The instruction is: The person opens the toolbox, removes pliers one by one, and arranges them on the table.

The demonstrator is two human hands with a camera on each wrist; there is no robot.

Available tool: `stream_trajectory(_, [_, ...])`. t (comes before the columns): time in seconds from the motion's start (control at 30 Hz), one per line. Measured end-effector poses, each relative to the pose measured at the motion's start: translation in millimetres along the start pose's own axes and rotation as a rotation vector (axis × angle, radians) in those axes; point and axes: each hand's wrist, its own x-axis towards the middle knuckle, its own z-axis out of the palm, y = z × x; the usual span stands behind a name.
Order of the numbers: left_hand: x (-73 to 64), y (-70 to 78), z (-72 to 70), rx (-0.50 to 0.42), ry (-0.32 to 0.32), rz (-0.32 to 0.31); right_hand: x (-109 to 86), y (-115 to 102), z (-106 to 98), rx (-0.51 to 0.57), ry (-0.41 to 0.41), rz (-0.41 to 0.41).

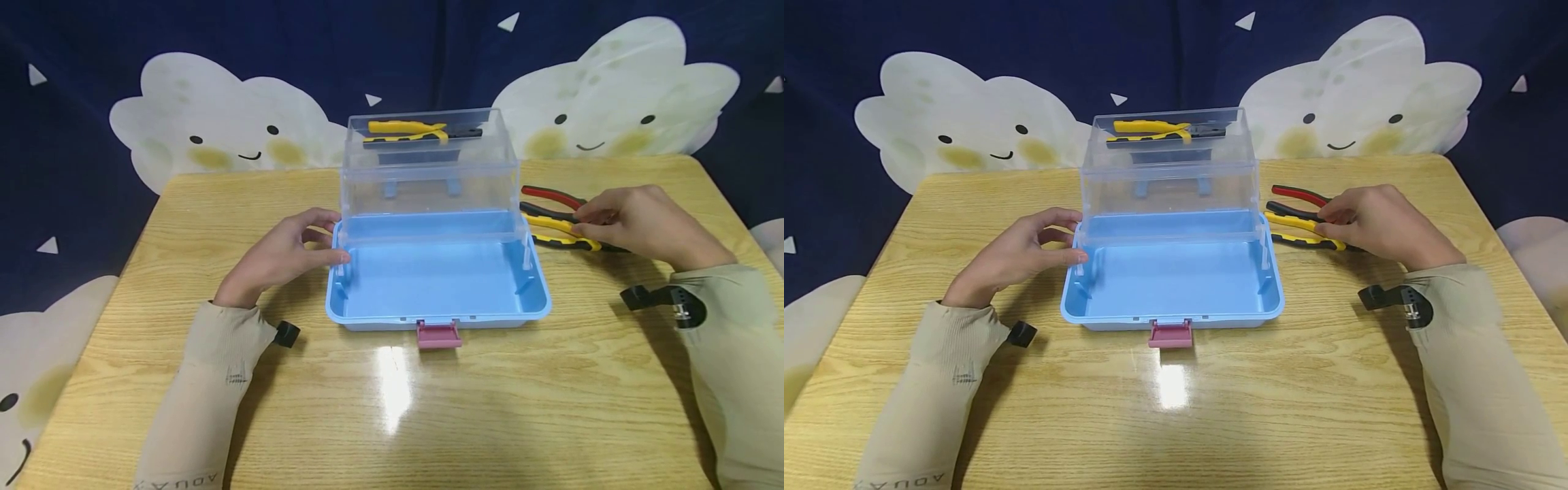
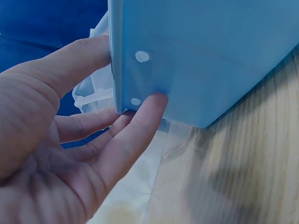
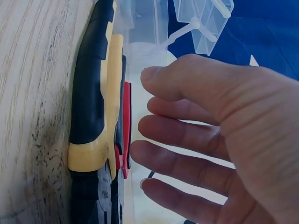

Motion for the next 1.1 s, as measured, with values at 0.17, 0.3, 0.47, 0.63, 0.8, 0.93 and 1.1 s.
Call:
stream_trajectory(0.17, [-0.2, 0.1, 0.1, -0.008, 0.002, -0.002, 0.3, 0.2, 0.6, -0.004, -0.001, -0.010])
stream_trajectory(0.3, [-0.3, 0.4, 0.0, -0.011, 0.002, -0.005, 0.9, 0.2, 0.7, -0.009, -0.007, -0.021])
stream_trajectory(0.47, [-0.2, 0.6, -0.2, -0.014, 0.001, -0.005, 1.4, -1.5, 2.0, -0.006, -0.019, -0.006])
stream_trajectory(0.63, [-0.4, 0.6, -0.8, -0.016, 0.001, -0.003, 2.7, -4.3, 4.3, -0.003, -0.021, 0.011])
stream_trajectory(0.8, [-1.3, -0.7, -2.2, -0.022, 0.000, 0.008, 4.2, -8.6, 3.2, -0.010, -0.017, 0.006])
stream_trajectory(0.93, [-0.7, -0.6, -2.5, -0.014, -0.002, 0.024, 1.5, -13.2, 3.5, -0.004, 0.048, -0.031])
stream_trajectory(1.1, [-1.0, -0.2, -3.6, -0.018, -0.013, 0.029, -3.7, -23.1, 3.3, 0.068, 0.227, -0.096])
